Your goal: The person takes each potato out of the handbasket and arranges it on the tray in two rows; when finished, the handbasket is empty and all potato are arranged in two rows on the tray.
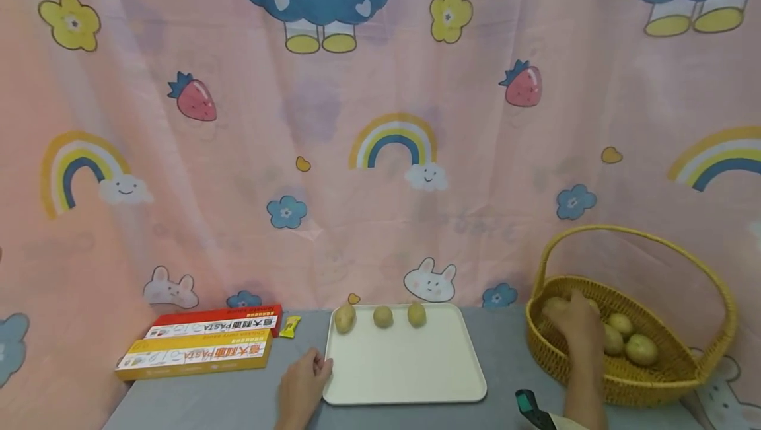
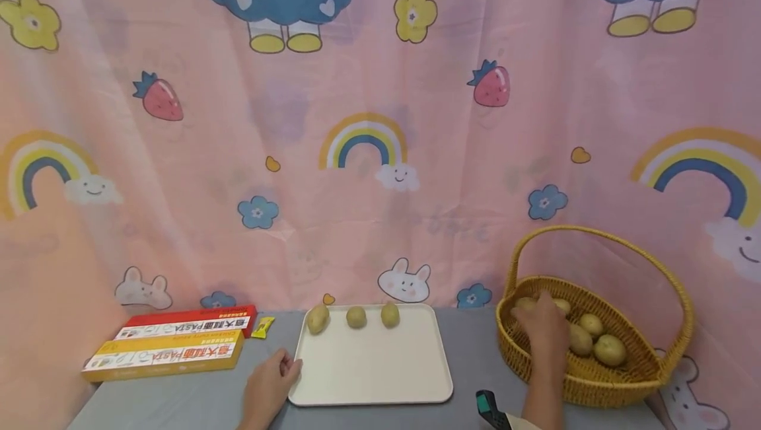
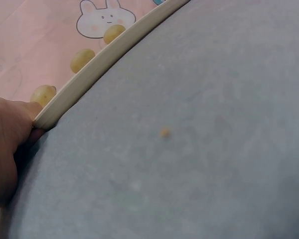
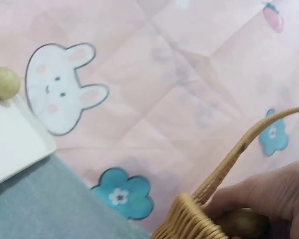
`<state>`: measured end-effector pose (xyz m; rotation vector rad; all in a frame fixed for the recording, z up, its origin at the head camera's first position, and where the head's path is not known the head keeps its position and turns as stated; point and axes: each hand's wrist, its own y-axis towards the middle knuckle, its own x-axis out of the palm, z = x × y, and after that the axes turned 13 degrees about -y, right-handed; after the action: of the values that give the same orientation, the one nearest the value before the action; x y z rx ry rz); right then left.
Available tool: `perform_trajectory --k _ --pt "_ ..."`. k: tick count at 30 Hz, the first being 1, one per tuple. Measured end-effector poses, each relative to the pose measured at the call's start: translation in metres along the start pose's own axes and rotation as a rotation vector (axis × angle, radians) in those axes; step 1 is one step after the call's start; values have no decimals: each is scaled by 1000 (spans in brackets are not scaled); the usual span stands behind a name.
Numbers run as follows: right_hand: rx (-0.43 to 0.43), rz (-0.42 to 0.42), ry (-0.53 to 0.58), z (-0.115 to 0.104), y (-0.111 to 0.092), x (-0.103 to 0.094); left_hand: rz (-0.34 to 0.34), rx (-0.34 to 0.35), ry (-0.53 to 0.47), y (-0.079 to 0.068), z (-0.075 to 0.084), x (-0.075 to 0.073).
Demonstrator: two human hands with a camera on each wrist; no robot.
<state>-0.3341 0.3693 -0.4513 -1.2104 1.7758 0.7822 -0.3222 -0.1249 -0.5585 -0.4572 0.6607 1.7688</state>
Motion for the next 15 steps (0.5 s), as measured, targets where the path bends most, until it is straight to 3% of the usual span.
perform_trajectory --k 5,12,15 --pt "-23 -30 98 -10 -3 -14 18 48 6 3 4 0" --pt "-242 4 228 -45 -17 -28 10 36 16 3 2 -2" --pt "-293 -38 256 -60 -22 -29 5 30 11 1 2 -1"
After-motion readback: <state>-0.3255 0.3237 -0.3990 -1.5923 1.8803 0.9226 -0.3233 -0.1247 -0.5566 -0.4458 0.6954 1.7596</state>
